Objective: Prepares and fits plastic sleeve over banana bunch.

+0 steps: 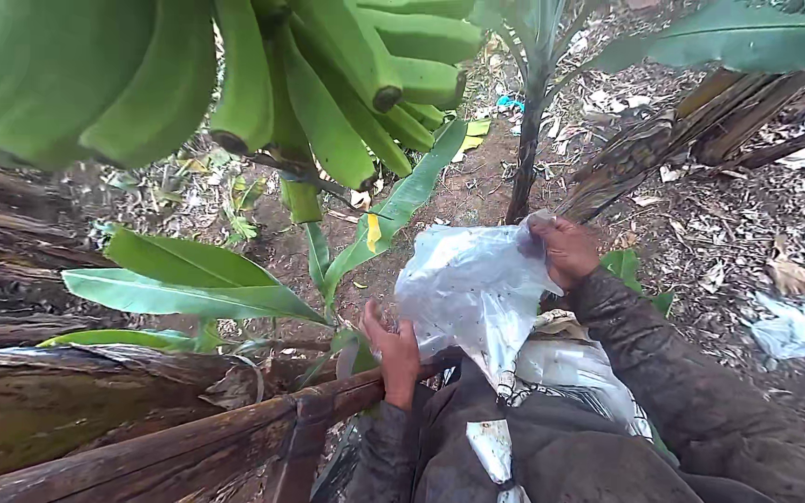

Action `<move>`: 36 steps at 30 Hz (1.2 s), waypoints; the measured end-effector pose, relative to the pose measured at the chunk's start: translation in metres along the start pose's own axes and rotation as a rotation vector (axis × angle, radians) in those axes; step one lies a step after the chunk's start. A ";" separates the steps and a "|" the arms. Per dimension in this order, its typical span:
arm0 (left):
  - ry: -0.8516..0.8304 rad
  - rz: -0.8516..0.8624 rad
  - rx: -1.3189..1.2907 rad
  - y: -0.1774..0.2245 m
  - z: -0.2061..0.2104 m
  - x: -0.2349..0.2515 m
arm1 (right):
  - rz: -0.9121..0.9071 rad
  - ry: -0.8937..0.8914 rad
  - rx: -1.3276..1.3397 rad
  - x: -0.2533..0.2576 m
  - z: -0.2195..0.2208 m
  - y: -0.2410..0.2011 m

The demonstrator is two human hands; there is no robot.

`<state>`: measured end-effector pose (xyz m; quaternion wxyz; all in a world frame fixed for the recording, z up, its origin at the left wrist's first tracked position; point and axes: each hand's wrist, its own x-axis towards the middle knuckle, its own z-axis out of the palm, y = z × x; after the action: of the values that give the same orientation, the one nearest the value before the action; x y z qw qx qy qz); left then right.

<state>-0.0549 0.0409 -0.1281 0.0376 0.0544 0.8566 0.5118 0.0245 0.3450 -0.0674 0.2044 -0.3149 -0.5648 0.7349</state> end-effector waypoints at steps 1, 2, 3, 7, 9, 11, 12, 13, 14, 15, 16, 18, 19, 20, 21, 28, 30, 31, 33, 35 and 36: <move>0.035 0.143 0.059 0.013 -0.003 0.001 | -0.025 -0.003 -0.035 0.001 0.000 0.000; 0.035 0.288 0.095 0.030 -0.005 0.003 | -0.036 -0.020 -0.076 0.000 0.005 -0.001; 0.001 0.427 0.127 0.047 -0.004 0.005 | -0.036 -0.059 -0.116 -0.003 0.015 -0.001; -0.364 0.796 0.287 0.097 0.018 0.031 | 0.027 -0.450 -0.270 -0.034 0.065 -0.007; -0.415 0.897 0.345 0.098 0.026 0.042 | 0.081 -0.552 -0.243 -0.039 0.066 -0.010; -0.414 0.941 0.380 0.095 0.029 0.043 | 0.100 -0.503 -0.200 -0.037 0.052 -0.012; -0.399 0.934 0.394 0.090 0.029 0.039 | 0.093 -0.434 -0.187 -0.034 0.041 -0.013; -0.367 0.910 0.406 0.081 0.029 0.035 | 0.079 -0.351 -0.185 -0.029 0.027 -0.016; -0.335 0.868 0.426 0.067 0.028 0.032 | 0.053 -0.259 -0.201 -0.018 0.010 -0.022; -0.322 0.801 0.462 0.049 0.027 0.028 | 0.023 -0.162 -0.239 -0.004 -0.009 -0.030; -0.337 0.716 0.516 0.029 0.026 0.024 | -0.007 -0.078 -0.322 0.010 -0.028 -0.041; -0.532 0.469 0.659 -0.001 0.027 0.011 | -0.102 0.020 -0.539 0.027 -0.052 -0.064; -0.694 0.328 0.725 -0.001 0.029 0.003 | -0.158 0.002 -0.657 0.029 -0.055 -0.075; -0.837 0.236 0.770 0.008 0.030 -0.002 | -0.204 -0.063 -0.773 0.029 -0.052 -0.085; -0.923 0.209 0.773 0.026 0.029 -0.005 | -0.257 -0.149 -0.885 0.029 -0.047 -0.093; -0.422 0.710 0.201 0.179 0.023 0.020 | -0.571 -0.669 -1.153 0.000 0.011 -0.121; -0.426 0.702 0.242 0.172 0.041 0.038 | -0.696 -0.739 -1.157 -0.011 0.020 -0.130; -0.407 0.676 0.292 0.158 0.049 0.047 | -0.747 -0.744 -1.181 -0.014 0.019 -0.138; -0.366 0.583 0.412 0.120 0.055 0.062 | -0.811 -0.696 -1.272 -0.013 0.005 -0.162; -0.412 0.448 0.515 0.093 0.051 0.065 | -0.801 -0.626 -1.323 -0.003 -0.017 -0.178; -0.457 0.381 0.570 0.087 0.047 0.064 | -0.792 -0.581 -1.330 0.004 -0.026 -0.184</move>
<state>-0.1077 0.1307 -0.0745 0.1147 0.3325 0.9082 0.2268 0.0295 0.4169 0.1034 0.0651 0.0550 -0.9812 0.1729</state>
